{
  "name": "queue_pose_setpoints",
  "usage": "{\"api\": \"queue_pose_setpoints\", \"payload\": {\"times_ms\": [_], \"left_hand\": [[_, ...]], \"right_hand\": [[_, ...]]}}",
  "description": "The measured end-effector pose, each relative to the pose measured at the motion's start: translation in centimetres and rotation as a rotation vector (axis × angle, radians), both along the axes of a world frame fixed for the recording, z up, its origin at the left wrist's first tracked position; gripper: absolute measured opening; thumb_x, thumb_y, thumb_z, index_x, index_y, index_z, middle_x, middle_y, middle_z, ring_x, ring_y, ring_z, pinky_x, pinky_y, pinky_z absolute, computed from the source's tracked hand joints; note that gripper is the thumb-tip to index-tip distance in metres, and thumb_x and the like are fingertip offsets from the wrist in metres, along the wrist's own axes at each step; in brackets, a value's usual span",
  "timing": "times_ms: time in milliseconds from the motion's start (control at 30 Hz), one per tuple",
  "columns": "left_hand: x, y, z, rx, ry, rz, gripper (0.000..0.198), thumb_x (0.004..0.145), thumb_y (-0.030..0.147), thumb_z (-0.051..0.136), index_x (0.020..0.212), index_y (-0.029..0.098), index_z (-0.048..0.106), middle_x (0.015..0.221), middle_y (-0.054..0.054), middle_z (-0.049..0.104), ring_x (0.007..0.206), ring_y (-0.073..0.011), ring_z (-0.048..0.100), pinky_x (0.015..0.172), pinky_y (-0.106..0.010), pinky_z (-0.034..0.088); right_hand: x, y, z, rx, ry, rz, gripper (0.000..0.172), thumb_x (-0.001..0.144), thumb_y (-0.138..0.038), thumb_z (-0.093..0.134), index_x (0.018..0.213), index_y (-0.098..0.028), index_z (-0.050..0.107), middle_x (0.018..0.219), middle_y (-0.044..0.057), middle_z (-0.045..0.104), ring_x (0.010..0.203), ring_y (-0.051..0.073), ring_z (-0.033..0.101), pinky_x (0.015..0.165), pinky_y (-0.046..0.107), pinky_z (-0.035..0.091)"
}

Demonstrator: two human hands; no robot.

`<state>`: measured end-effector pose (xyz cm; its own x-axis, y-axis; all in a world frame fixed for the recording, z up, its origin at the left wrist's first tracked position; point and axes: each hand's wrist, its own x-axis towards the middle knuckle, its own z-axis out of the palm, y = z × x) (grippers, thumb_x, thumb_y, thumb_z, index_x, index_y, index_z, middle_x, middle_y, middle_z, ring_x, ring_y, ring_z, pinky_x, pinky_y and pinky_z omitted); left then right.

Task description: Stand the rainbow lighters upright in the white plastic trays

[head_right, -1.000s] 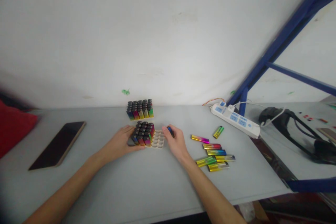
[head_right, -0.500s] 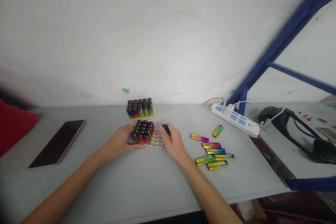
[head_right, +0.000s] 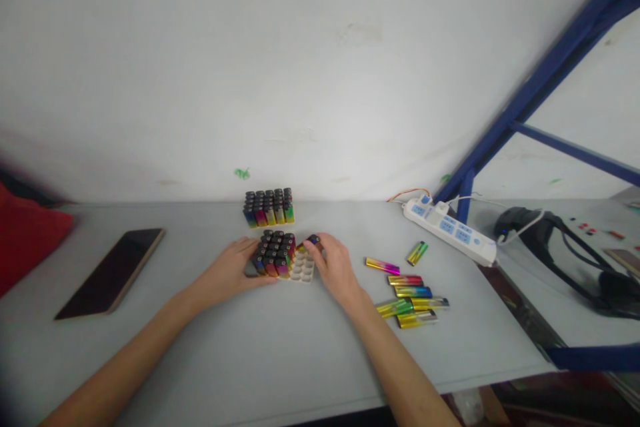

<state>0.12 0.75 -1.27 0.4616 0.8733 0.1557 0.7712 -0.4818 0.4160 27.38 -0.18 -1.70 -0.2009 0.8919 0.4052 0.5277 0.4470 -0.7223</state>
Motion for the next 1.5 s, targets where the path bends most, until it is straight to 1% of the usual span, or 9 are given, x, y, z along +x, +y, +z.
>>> {"api": "queue_pose_setpoints", "payload": {"times_ms": [333, 433, 567, 700, 800, 900, 1100, 1333, 1500], "left_hand": [[-0.1, 0.2, -0.4, 0.014, 0.015, 0.011, 0.064, 0.082, 0.068, 0.080, 0.125, 0.022, 0.071, 0.126, -0.012, 0.078, 0.118, -0.0357, 0.070, 0.109, -0.049, 0.051], [-0.2, 0.3, -0.6, 0.017, -0.009, 0.009, 0.068, 0.080, 0.071, 0.079, 0.126, 0.022, 0.071, 0.125, -0.012, 0.078, 0.118, -0.0368, 0.070, 0.110, -0.050, 0.051], [-0.3, 0.4, -0.7, 0.019, -0.017, 0.005, 0.068, 0.081, 0.076, 0.076, 0.121, 0.021, 0.073, 0.122, -0.012, 0.078, 0.117, -0.0368, 0.070, 0.109, -0.051, 0.052], [-0.4, 0.5, -0.7, 0.027, 0.012, 0.015, 0.067, 0.081, 0.077, 0.074, 0.117, 0.020, 0.073, 0.123, -0.013, 0.077, 0.115, -0.0364, 0.070, 0.107, -0.050, 0.053], [-0.4, 0.6, -0.6, 0.018, 0.026, 0.022, 0.064, 0.081, 0.076, 0.074, 0.110, 0.019, 0.073, 0.119, -0.013, 0.077, 0.113, -0.0377, 0.071, 0.106, -0.052, 0.054], [-0.4, 0.7, -0.6, 0.013, 0.017, 0.018, 0.063, 0.079, 0.075, 0.076, 0.110, 0.020, 0.072, 0.118, -0.014, 0.078, 0.114, -0.0390, 0.071, 0.106, -0.054, 0.054], [-0.5, 0.8, -0.9, 0.035, -0.005, 0.016, 0.066, 0.080, 0.072, 0.077, 0.120, 0.019, 0.071, 0.125, -0.015, 0.077, 0.117, -0.0397, 0.070, 0.107, -0.054, 0.053], [-0.3, 0.7, -0.7, 0.020, 0.014, 0.028, 0.065, 0.079, 0.076, 0.074, 0.113, 0.020, 0.073, 0.117, -0.014, 0.079, 0.111, -0.0377, 0.072, 0.103, -0.052, 0.055], [-0.2, 0.5, -0.3, 0.026, 0.021, 0.014, 0.070, 0.081, 0.075, 0.074, 0.124, 0.020, 0.071, 0.127, -0.015, 0.078, 0.119, -0.0393, 0.070, 0.108, -0.052, 0.053]], "right_hand": [[-1.4, 1.1, -0.5, 0.014, -0.370, 0.012, 0.008, 0.105, -0.026, 0.064, 0.102, -0.019, 0.067, 0.101, 0.011, 0.068, 0.093, 0.027, 0.064, 0.085, 0.040, 0.056], [-0.9, -0.4, 0.8, 0.023, -0.307, -0.012, 0.024, 0.105, -0.031, 0.066, 0.126, -0.020, 0.066, 0.111, 0.011, 0.068, 0.106, 0.028, 0.065, 0.095, 0.043, 0.057], [3.6, -5.1, 2.6, 0.106, -0.294, -0.111, 0.048, 0.106, -0.044, 0.062, 0.151, -0.028, 0.055, 0.144, 0.015, 0.059, 0.136, 0.032, 0.056, 0.117, 0.054, 0.049], [10.6, -9.2, 1.7, 0.123, -0.508, -0.284, 0.064, 0.102, -0.056, 0.063, 0.160, -0.034, 0.050, 0.174, 0.012, 0.032, 0.161, 0.043, 0.027, 0.125, 0.073, 0.031], [14.6, -10.0, -0.2, 0.027, -0.662, -0.386, 0.075, 0.100, -0.063, 0.061, 0.167, -0.037, 0.041, 0.183, 0.008, 0.012, 0.166, 0.049, 0.010, 0.124, 0.079, 0.024], [16.2, -8.9, -1.4, -0.048, -0.724, -0.389, 0.071, 0.102, -0.062, 0.059, 0.167, -0.039, 0.041, 0.183, 0.007, 0.010, 0.166, 0.048, 0.010, 0.125, 0.076, 0.027], [13.8, -5.7, -0.7, -0.134, -0.668, -0.282, 0.063, 0.105, -0.063, 0.054, 0.162, -0.037, 0.051, 0.177, 0.015, 0.030, 0.165, 0.045, 0.021, 0.120, 0.066, 0.041], [8.3, -5.1, -1.0, -0.056, -0.558, -0.145, 0.056, 0.109, -0.055, 0.051, 0.159, -0.030, 0.057, 0.172, 0.016, 0.039, 0.165, 0.040, 0.022, 0.127, 0.064, 0.033], [8.6, -2.8, 0.9, 0.025, -0.388, -0.176, 0.048, 0.113, -0.050, 0.040, 0.148, -0.028, 0.065, 0.162, 0.014, 0.053, 0.155, 0.030, 0.044, 0.126, 0.055, 0.040]]}}
